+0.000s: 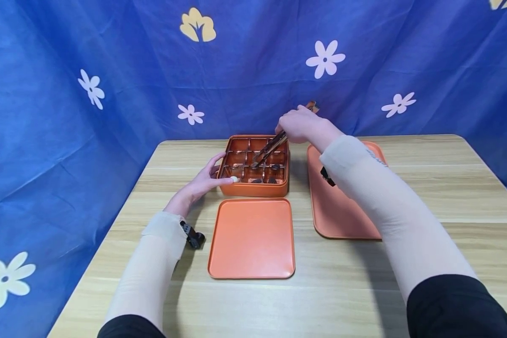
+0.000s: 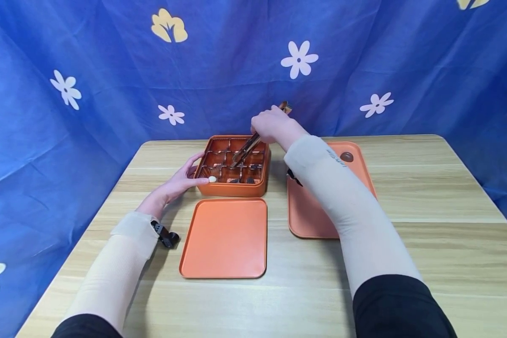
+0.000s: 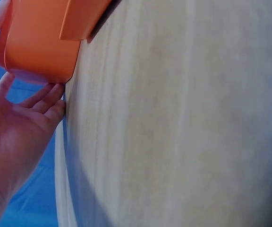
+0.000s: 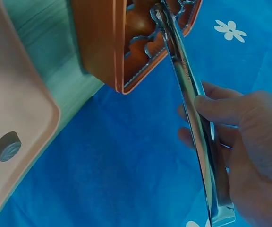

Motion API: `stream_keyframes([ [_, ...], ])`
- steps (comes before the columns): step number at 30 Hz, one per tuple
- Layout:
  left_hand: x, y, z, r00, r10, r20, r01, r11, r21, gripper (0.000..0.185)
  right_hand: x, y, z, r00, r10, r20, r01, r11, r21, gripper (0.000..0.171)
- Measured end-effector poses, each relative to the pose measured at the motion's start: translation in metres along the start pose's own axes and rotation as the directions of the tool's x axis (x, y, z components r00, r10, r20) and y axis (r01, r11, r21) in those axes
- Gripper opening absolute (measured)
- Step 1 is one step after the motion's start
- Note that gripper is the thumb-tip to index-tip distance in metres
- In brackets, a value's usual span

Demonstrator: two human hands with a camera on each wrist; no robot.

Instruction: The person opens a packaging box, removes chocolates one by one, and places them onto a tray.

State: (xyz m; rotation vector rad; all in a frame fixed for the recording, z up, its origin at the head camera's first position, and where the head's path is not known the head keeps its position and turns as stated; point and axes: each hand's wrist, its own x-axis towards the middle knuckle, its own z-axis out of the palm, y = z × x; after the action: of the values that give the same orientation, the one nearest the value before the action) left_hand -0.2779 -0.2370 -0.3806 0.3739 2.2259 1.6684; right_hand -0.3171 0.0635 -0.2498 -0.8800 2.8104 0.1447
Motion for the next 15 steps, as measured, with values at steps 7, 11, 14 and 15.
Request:
stream_keyframes([
  [7,-0.004,0.004,0.000,1.000,-0.011,-0.003,0.011,0.999,0.032,0.090,0.001,-0.005,-0.005,1.000,0.005,0.023,-0.006,0.999,0.043,0.051],
  [11,-0.004,0.004,0.001,1.000,-0.016,-0.005,0.016,0.999,0.030,0.089,0.004,-0.009,-0.005,0.999,0.007,0.036,-0.007,1.000,0.018,0.047],
  [14,-0.004,0.005,0.001,1.000,-0.014,0.001,0.014,1.000,0.016,0.089,0.006,-0.010,-0.004,0.999,0.012,0.037,-0.012,1.000,0.004,0.046],
  [15,-0.003,0.005,0.002,1.000,-0.013,0.003,0.013,1.000,0.010,0.089,0.007,-0.010,-0.003,0.999,0.013,0.035,-0.013,1.000,0.004,0.046],
])
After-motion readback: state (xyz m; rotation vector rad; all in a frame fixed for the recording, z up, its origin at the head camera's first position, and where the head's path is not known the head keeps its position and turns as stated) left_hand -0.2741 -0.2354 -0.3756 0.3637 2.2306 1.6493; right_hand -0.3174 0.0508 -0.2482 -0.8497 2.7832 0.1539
